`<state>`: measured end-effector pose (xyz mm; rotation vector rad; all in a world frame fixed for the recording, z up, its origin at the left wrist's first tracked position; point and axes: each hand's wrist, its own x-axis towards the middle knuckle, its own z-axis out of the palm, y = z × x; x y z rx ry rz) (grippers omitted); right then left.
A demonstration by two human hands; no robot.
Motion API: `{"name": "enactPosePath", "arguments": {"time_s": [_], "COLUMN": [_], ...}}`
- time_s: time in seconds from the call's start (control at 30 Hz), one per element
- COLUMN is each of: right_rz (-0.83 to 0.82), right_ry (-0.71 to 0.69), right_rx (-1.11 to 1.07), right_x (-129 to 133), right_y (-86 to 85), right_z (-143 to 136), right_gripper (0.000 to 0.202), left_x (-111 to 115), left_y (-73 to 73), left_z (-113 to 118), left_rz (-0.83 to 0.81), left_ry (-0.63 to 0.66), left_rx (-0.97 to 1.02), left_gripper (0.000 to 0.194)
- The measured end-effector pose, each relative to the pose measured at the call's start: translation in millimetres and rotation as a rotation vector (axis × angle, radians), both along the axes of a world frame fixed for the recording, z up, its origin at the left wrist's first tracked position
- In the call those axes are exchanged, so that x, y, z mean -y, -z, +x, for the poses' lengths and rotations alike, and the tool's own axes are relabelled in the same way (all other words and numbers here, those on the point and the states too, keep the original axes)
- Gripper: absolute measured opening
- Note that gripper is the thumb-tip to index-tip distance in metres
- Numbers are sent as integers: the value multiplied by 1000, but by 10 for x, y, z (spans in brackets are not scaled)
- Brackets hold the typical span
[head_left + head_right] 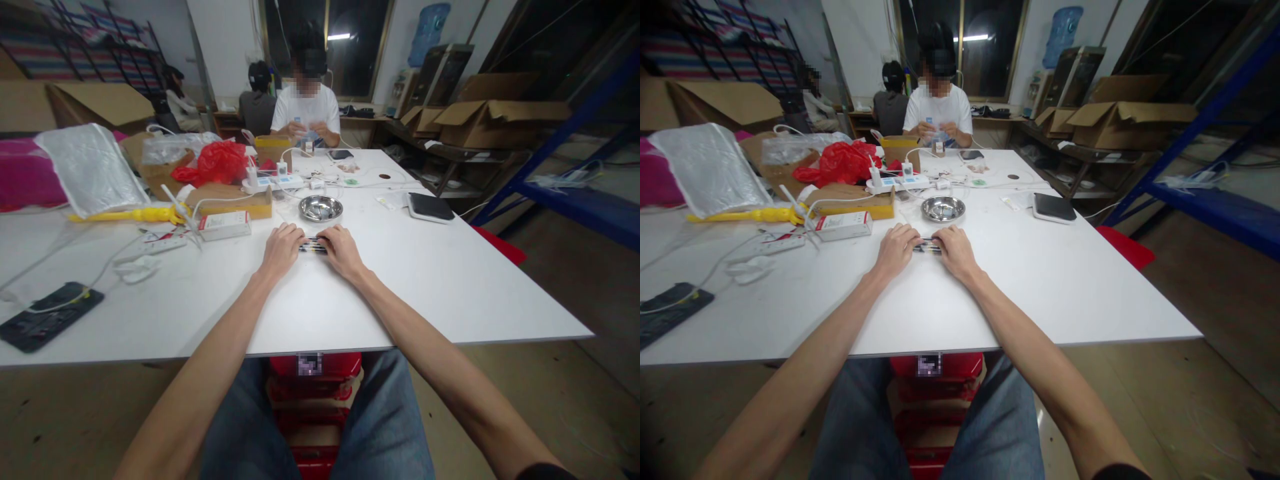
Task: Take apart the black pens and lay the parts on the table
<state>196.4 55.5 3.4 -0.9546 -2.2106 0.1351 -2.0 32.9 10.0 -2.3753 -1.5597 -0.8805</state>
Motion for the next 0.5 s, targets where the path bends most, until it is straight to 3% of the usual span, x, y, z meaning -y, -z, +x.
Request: {"name": "enactPosePath", "arguments": {"time_s": [0.23,0.37,0.5], "right_rz": [106,150,135], "right_ry": [75,138,122], "right_rx": [91,266,303], "right_x": [56,174,307], "right_y": [-18,-62,-103], "right_z": [-17,-90,-141], "right_gripper": [22,17,18], "left_x": [27,56,98], "left_y": [3,-13,-39], "left_z": [103,122,89], "left_rz": [-87,-66,-31], "left_ry": [-15,-10,-46], "left_rx": [-43,-57,-59], "left_gripper": [30,26,26]}}
